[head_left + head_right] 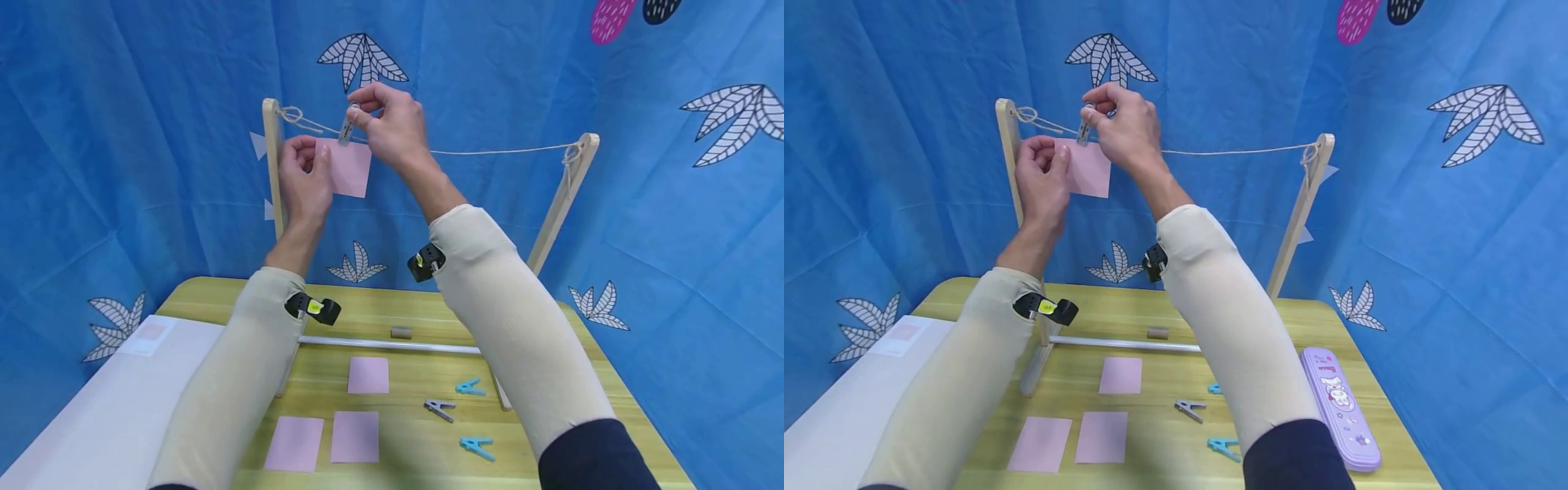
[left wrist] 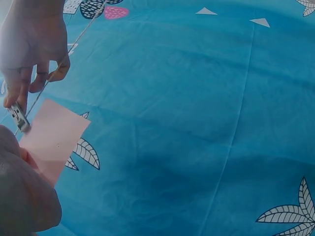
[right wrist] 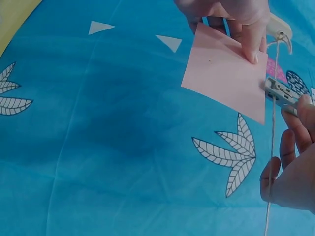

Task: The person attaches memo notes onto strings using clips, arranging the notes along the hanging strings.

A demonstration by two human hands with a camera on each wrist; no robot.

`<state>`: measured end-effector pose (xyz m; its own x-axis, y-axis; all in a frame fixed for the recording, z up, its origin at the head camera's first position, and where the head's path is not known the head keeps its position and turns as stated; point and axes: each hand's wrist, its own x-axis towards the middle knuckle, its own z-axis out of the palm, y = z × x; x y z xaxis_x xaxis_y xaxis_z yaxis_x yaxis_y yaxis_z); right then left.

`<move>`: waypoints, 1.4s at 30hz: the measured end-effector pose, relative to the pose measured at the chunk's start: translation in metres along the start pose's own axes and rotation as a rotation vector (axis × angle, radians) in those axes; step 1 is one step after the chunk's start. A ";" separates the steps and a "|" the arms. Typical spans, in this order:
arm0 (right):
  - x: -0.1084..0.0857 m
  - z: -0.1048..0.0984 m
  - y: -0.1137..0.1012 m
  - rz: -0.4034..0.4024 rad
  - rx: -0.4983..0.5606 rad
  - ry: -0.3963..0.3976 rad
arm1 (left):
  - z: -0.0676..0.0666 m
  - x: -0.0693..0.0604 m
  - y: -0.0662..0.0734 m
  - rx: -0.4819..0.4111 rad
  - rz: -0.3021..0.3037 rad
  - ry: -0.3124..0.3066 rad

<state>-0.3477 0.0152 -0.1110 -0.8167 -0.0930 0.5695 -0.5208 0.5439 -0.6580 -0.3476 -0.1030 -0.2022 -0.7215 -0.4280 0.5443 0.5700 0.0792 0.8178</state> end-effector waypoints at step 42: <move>-0.053 -0.018 0.040 -0.451 -0.328 0.022 | -0.040 -0.041 -0.002 0.431 0.471 -0.192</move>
<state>-0.3203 0.0574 -0.1587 -0.5235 -0.3610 0.7718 -0.7098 0.6858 -0.1607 -0.3031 -0.1218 -0.2332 -0.5140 -0.0951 0.8525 0.6618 0.5884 0.4646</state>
